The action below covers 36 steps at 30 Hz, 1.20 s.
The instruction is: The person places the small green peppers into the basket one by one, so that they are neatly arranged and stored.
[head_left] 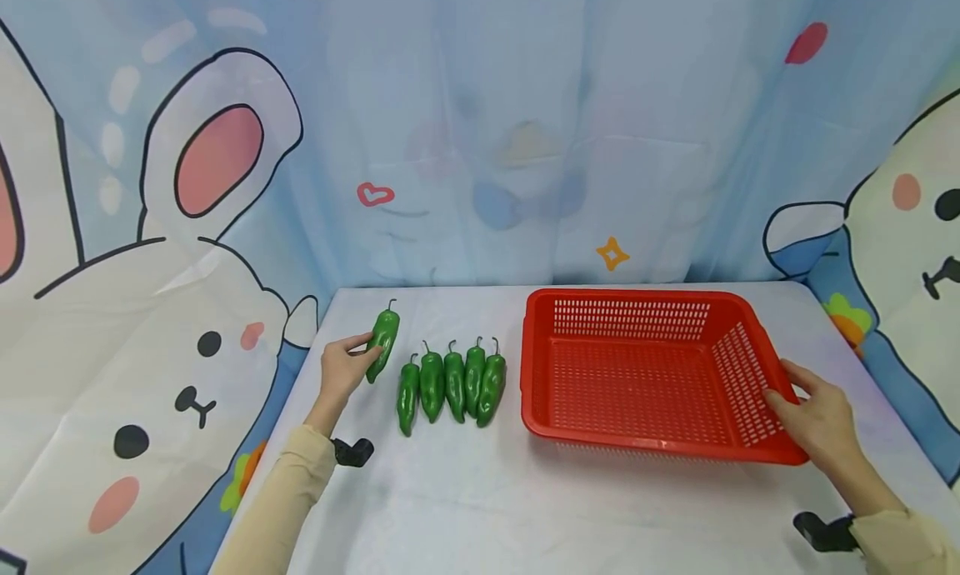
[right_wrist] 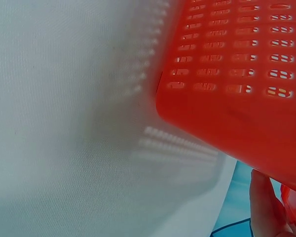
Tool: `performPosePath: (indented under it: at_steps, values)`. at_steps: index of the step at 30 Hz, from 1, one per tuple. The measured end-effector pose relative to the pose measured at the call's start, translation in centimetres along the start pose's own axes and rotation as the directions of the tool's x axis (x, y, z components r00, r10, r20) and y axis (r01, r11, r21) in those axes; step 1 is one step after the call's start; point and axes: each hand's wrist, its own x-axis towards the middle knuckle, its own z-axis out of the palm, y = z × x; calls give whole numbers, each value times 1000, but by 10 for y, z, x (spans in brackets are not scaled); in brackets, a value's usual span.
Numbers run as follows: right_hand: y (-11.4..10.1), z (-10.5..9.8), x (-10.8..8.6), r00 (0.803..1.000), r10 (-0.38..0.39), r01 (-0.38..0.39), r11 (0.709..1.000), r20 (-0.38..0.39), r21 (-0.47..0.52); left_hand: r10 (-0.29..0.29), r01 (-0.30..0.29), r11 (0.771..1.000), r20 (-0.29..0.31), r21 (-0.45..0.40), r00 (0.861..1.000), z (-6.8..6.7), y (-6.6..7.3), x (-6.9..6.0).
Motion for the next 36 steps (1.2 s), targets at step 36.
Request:
performPosePath:
  at_steps: [36]
  values:
    - [-5, 3, -7, 999, -15, 16, 999, -43, 32, 52, 61, 906, 255, -418, 966, 88, 89, -28]
